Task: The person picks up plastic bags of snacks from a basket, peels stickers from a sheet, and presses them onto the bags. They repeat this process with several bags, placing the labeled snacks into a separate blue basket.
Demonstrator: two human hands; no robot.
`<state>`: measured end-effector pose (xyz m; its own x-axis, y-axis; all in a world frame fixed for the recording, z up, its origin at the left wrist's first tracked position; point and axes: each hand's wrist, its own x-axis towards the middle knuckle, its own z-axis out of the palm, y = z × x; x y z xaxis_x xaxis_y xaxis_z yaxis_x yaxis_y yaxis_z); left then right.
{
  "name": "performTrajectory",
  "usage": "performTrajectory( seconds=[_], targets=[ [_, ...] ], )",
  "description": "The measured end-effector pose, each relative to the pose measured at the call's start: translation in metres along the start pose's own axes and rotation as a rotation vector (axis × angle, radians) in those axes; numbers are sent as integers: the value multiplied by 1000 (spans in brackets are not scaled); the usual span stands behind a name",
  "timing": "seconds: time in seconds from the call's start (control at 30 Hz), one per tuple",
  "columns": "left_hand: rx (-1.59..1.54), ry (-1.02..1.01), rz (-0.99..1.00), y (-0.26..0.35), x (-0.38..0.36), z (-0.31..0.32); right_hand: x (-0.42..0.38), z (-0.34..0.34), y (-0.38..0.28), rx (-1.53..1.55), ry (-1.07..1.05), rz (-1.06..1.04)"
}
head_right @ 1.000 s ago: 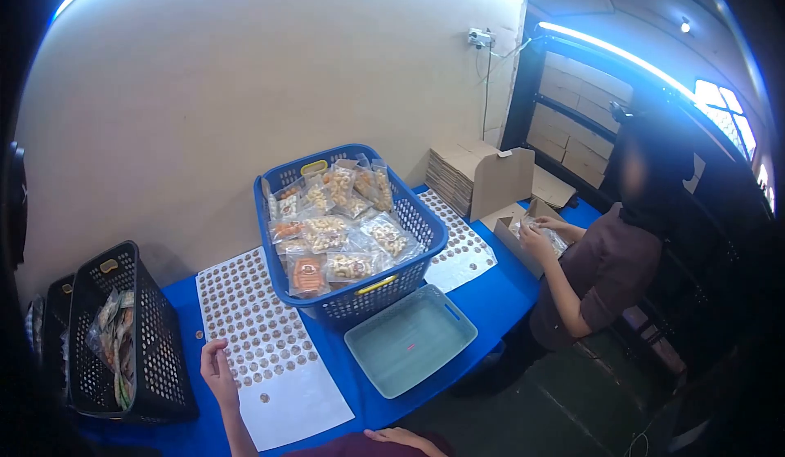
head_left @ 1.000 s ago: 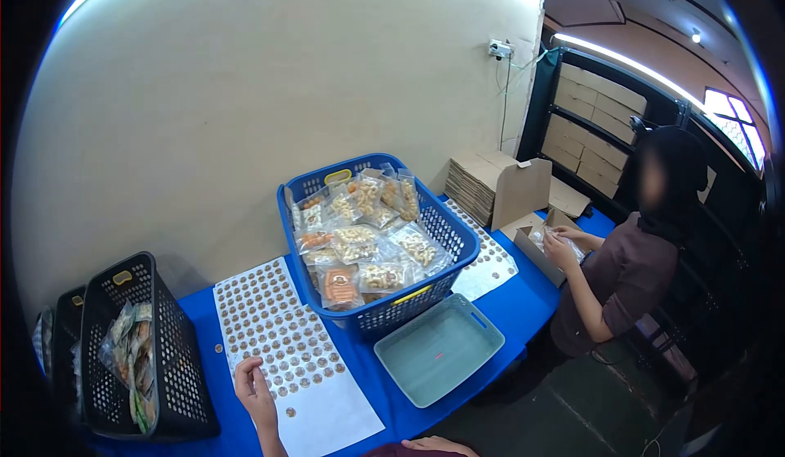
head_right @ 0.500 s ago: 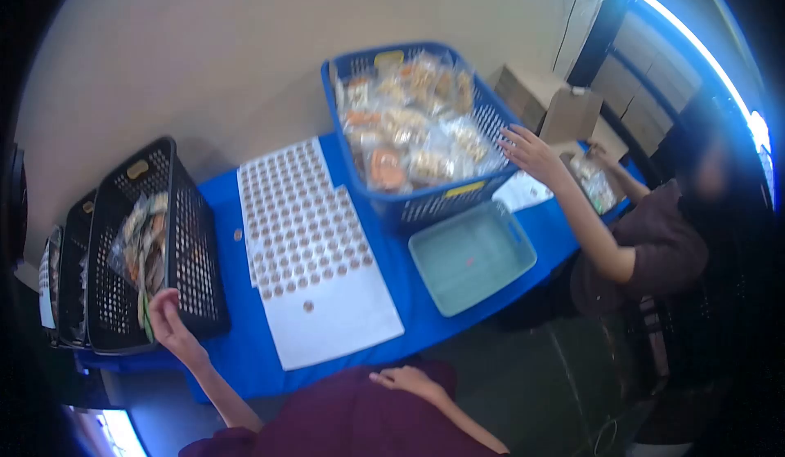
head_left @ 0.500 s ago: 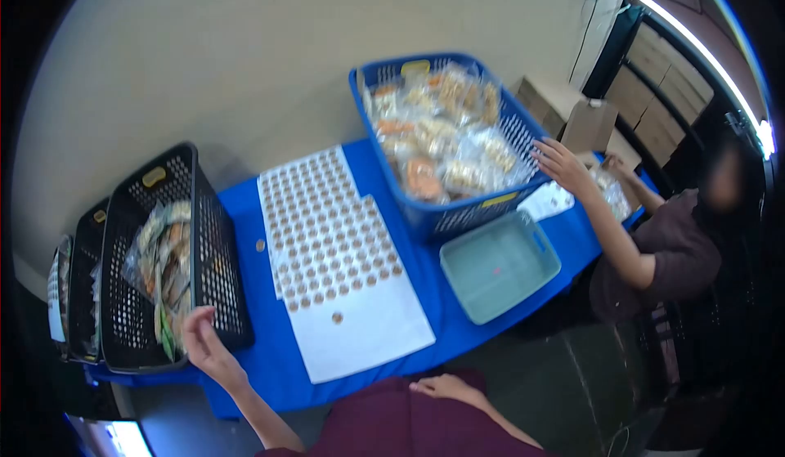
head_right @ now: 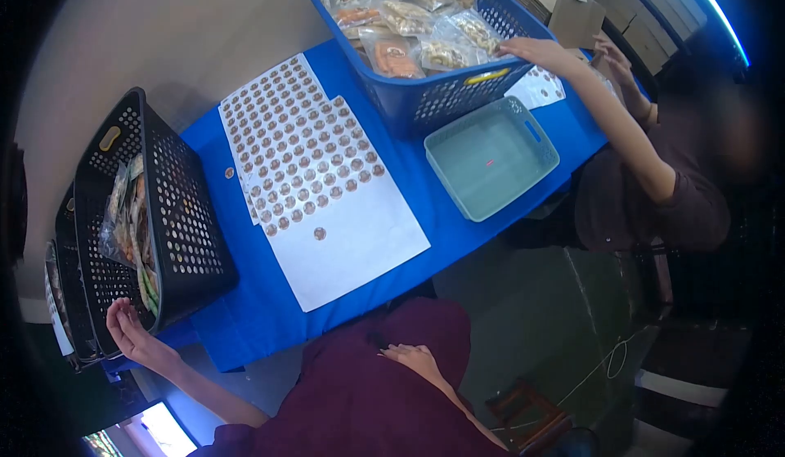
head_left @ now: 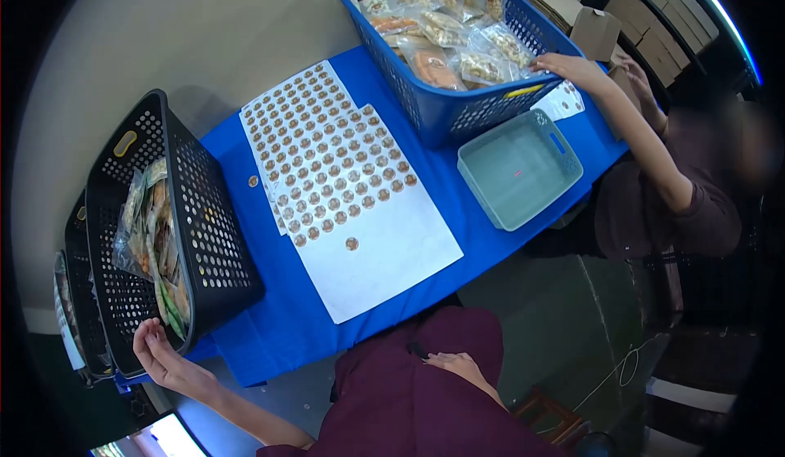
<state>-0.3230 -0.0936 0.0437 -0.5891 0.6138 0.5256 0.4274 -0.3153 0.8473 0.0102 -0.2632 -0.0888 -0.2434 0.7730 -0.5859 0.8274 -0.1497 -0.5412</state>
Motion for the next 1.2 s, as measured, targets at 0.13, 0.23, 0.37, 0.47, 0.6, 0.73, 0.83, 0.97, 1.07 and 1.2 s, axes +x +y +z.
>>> performTrajectory(
  seconds=[0.13,0.23,0.37,0.47,0.6,0.73,0.83,0.97,1.07,1.2],
  targets=[
    [23,-21,10,-3,2,-17,1,14,-16,-14,-19,-9],
    [167,-40,29,-8,8,-24,6,21,-20,73,99,-52],
    [174,-154,103,-21,40,-35,24,25,-37,80,552,-143],
    [197,-203,150,-20,72,-35,36,31,-32,-45,137,51],
    [167,-415,128,-46,138,-23,43,16,-37,302,-9,71],
    [486,-639,27,-164,211,-18,48,9,-50,276,-2,78],
    [834,-859,118,-192,212,-19,53,8,-52,366,108,117],
    [823,-816,95,-216,204,-11,63,19,-47,158,22,72],
    [741,-842,26,-239,200,-12,66,14,-50,232,-60,101],
    [1033,-1048,-142,-239,189,-19,76,20,-30,635,-50,83]
  ],
)
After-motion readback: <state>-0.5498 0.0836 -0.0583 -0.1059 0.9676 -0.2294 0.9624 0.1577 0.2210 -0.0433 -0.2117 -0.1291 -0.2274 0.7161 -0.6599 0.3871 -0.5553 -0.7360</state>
